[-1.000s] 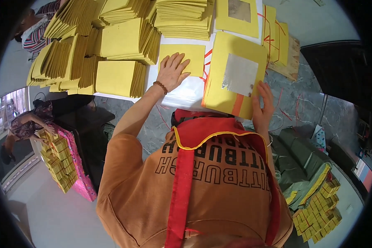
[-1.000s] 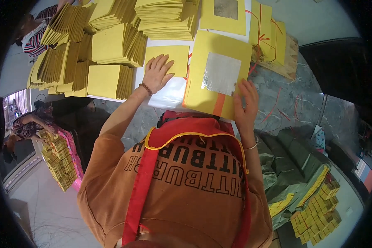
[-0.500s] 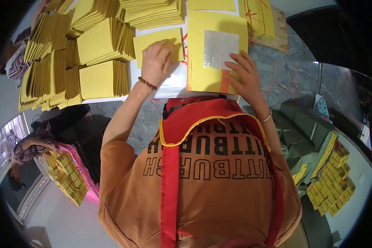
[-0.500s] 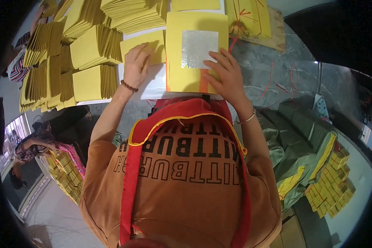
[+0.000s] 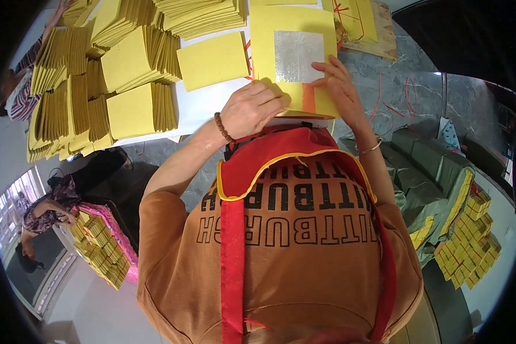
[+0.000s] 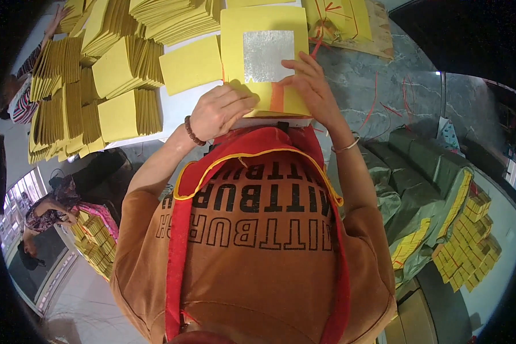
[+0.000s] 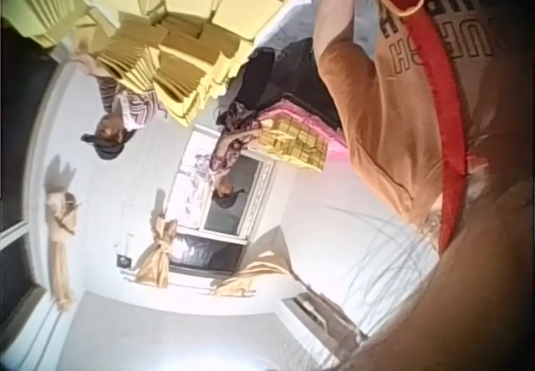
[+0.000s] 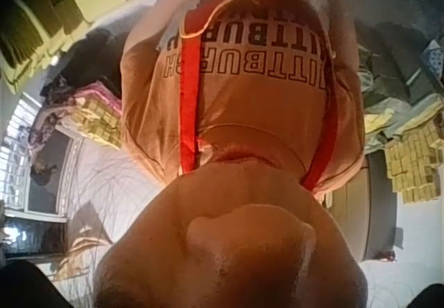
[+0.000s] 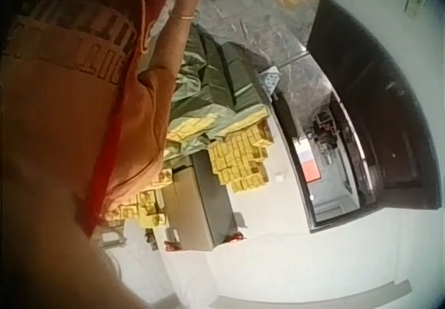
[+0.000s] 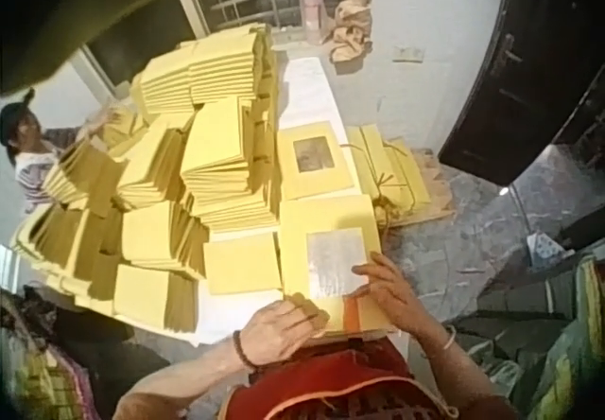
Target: Organizing and stacking yellow paper products on a table in a workspace.
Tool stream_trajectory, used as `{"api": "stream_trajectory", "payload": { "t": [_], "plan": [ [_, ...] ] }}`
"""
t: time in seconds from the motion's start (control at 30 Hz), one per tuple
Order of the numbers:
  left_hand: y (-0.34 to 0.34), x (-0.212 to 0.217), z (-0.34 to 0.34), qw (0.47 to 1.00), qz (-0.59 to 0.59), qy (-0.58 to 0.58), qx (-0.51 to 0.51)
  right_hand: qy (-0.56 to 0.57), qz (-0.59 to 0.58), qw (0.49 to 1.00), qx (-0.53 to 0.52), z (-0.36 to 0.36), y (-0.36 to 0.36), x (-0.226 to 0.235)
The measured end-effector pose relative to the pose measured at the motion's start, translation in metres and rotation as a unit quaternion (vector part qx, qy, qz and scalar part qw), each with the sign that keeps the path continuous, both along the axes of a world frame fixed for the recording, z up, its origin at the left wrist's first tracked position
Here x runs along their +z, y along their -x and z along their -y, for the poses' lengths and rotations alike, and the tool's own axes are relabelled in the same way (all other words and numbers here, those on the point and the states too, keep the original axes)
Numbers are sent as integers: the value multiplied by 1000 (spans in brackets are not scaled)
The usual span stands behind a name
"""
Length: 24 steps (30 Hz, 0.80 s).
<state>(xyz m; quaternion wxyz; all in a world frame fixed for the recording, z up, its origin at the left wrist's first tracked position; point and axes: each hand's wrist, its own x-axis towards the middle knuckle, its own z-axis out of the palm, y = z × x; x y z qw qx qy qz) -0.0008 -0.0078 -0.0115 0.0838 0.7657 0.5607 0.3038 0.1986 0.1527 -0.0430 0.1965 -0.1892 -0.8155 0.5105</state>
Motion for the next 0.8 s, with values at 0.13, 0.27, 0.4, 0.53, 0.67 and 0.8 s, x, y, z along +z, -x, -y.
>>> {"api": "stream_trajectory", "payload": {
  "t": [0.13, 0.27, 0.4, 0.53, 0.67, 0.8],
  "plan": [
    [3, -2, -2, 995, 89, 31, 25, 43, -8, 999, -4, 0, -1, 5],
    [3, 3, -7, 985, 142, 76, 70, 33, -11, 999, -4, 0, -1, 0],
    [4, 3, -8, 967, 193, 124, 107, 41, -10, 999, -4, 1, 0, 5],
    [6, 2, -8, 950, 223, 179, 123, 24, -38, 999, 5, -2, -1, -3],
    [7, -1, -10, 919, 269, 248, 150, 11, -7, 1000, -23, 0, 1, -1],
    [8, 0, -13, 896, 290, 295, 163, 57, -26, 997, -35, 2, 1, -1]
  ]
}}
